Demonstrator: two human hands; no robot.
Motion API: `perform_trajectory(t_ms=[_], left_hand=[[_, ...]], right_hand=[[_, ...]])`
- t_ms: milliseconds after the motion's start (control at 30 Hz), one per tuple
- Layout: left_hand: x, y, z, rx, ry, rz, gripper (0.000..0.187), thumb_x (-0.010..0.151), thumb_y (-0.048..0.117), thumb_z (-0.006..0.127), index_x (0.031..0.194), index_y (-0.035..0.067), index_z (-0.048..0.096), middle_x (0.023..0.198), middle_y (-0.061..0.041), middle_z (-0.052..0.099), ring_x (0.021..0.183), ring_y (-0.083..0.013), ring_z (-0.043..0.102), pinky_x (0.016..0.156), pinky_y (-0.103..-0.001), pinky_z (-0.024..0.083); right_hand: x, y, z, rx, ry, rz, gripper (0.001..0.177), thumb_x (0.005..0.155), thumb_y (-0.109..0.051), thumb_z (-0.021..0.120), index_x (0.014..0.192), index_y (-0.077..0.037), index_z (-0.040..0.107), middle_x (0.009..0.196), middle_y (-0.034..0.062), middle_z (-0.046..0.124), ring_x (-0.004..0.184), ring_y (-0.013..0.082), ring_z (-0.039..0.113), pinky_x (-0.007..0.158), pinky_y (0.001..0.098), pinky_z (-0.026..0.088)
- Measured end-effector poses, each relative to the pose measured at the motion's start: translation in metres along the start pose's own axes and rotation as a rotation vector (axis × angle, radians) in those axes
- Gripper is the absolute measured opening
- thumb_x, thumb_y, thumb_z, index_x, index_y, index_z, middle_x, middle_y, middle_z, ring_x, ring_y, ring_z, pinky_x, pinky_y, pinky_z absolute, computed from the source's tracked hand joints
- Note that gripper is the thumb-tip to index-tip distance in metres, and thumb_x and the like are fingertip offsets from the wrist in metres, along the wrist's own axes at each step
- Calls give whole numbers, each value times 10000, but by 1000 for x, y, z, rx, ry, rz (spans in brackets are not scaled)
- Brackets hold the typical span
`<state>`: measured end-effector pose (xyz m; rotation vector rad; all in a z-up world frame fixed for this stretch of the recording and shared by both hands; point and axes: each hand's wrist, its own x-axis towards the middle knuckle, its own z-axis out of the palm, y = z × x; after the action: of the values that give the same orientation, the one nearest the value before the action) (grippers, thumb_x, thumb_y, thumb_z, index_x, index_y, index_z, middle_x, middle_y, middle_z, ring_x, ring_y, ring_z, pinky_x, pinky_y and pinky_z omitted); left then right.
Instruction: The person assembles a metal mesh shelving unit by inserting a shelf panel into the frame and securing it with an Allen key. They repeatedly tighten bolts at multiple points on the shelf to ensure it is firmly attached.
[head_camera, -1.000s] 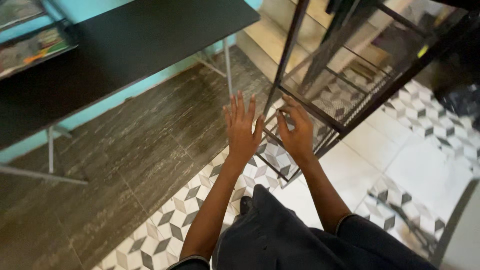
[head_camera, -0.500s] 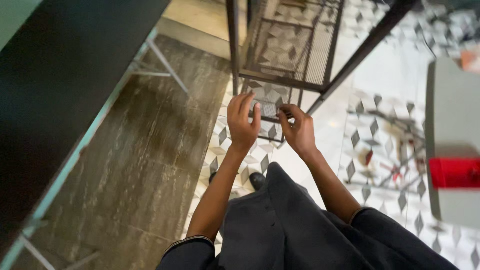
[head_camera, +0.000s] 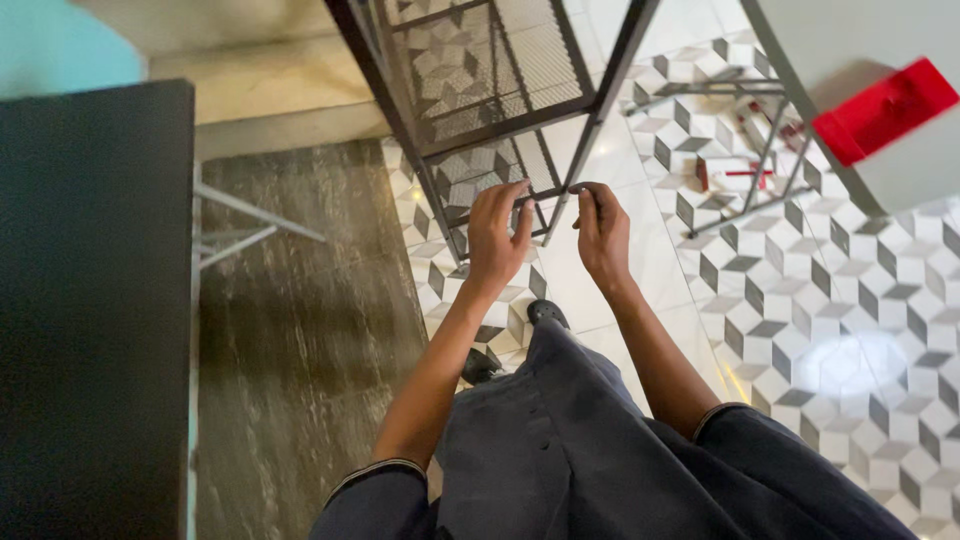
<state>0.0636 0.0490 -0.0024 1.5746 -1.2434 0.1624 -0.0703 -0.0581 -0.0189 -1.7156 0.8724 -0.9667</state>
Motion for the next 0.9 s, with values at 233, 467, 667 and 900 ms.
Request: perform_trajectory(t_ms=[233, 467, 667, 900], left_hand=[[28, -4, 18, -110, -124, 50, 210, 1030, 159, 629, 1203, 43, 658, 1136, -135, 689, 1084, -323, 644, 951, -454, 503], [30, -27, 58, -411, -132, -273, 362, 1073, 356, 553, 1156, 28, 680, 1158, -135, 698, 1122, -278, 665, 998, -426, 529], [46, -75, 101, -732, -243, -605, 768, 1026, 645, 367, 1402, -2, 536, 1382, -167, 601, 1354, -292, 534, 1177, -434, 359], [81, -60, 113, -1144, -370, -573, 845, 1037, 696, 362, 1367, -43, 605, 1371, -175, 680, 1373, -262, 557, 1241, -416, 314]], right_hand=[[-2, 6, -4, 90, 100, 1, 166, 1056, -93, 620, 1137, 41, 676, 922, 79, 720, 815, 109, 665, 744, 266, 554], [12, 13, -15, 372, 125, 29, 157, 1035, -73, 653, 1133, 50, 661, 1026, 76, 725, 983, 133, 708, 898, 274, 571], [38, 24, -21, 452, 25, 45, 149, 1051, -77, 651, 1145, 39, 646, 1028, 53, 699, 973, 120, 684, 924, 275, 571], [52, 27, -26, 464, -32, 34, 145, 1029, -56, 664, 1144, 28, 635, 1067, 47, 686, 1019, 107, 669, 904, 251, 543]])
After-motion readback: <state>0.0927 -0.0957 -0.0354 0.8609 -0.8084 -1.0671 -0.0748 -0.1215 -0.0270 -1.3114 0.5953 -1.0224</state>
